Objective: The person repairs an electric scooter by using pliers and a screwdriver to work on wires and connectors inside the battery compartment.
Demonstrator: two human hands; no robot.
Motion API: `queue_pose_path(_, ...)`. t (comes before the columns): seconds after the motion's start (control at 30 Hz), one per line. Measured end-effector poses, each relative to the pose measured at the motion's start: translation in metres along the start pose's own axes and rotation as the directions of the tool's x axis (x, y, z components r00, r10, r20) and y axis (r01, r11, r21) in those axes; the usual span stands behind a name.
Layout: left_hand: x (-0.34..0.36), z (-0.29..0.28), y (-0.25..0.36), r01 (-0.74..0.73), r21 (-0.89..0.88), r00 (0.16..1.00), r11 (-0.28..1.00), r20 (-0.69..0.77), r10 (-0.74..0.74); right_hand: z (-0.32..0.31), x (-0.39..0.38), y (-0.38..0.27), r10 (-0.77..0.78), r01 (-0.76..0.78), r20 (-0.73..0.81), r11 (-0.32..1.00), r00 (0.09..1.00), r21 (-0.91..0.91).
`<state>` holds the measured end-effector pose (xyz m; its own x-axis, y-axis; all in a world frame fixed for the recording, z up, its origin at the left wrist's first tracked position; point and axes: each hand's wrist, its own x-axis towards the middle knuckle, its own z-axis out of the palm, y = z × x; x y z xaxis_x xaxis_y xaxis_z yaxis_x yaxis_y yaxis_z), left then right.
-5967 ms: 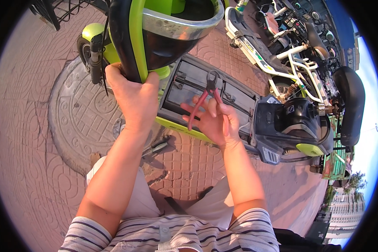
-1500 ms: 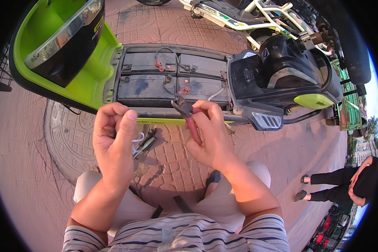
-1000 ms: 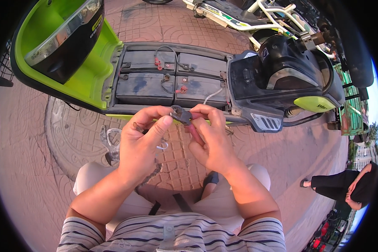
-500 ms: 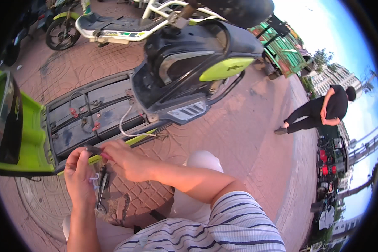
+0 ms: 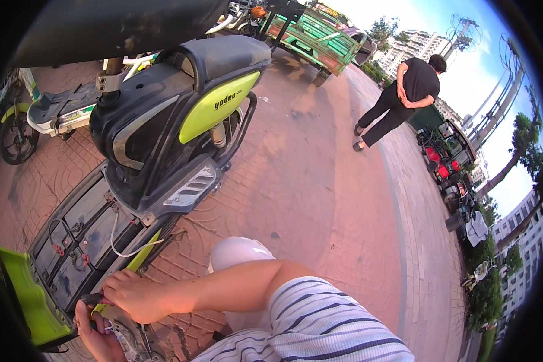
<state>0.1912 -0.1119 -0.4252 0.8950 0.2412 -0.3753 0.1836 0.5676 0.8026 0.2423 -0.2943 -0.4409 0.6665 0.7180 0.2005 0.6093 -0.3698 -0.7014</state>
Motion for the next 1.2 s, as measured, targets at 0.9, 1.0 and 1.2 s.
queue_pose_path(0.9, 0.032, -0.013, 0.015, -0.5, 0.578, 0.864, 0.645, 0.382, 0.328, -0.024, 0.015, 0.024, 0.12, -0.183, 0.221, 0.94, 0.968, 0.287)
queue_pose_path(1.0, 0.049, -0.027, 0.004, -0.704, 0.507, 0.709, 0.498, 0.549, 0.442, -0.027, 0.019, 0.028, 0.012, -0.089, 0.288, 0.963, 0.958, 0.256)
queue_pose_path(1.2, 0.031, -0.018, 0.027, -0.611, 0.606, 0.783, 0.51, 0.558, 0.274, -0.029, 0.022, 0.027, -0.006, -0.116, 0.344, 0.936, 0.939, 0.333)
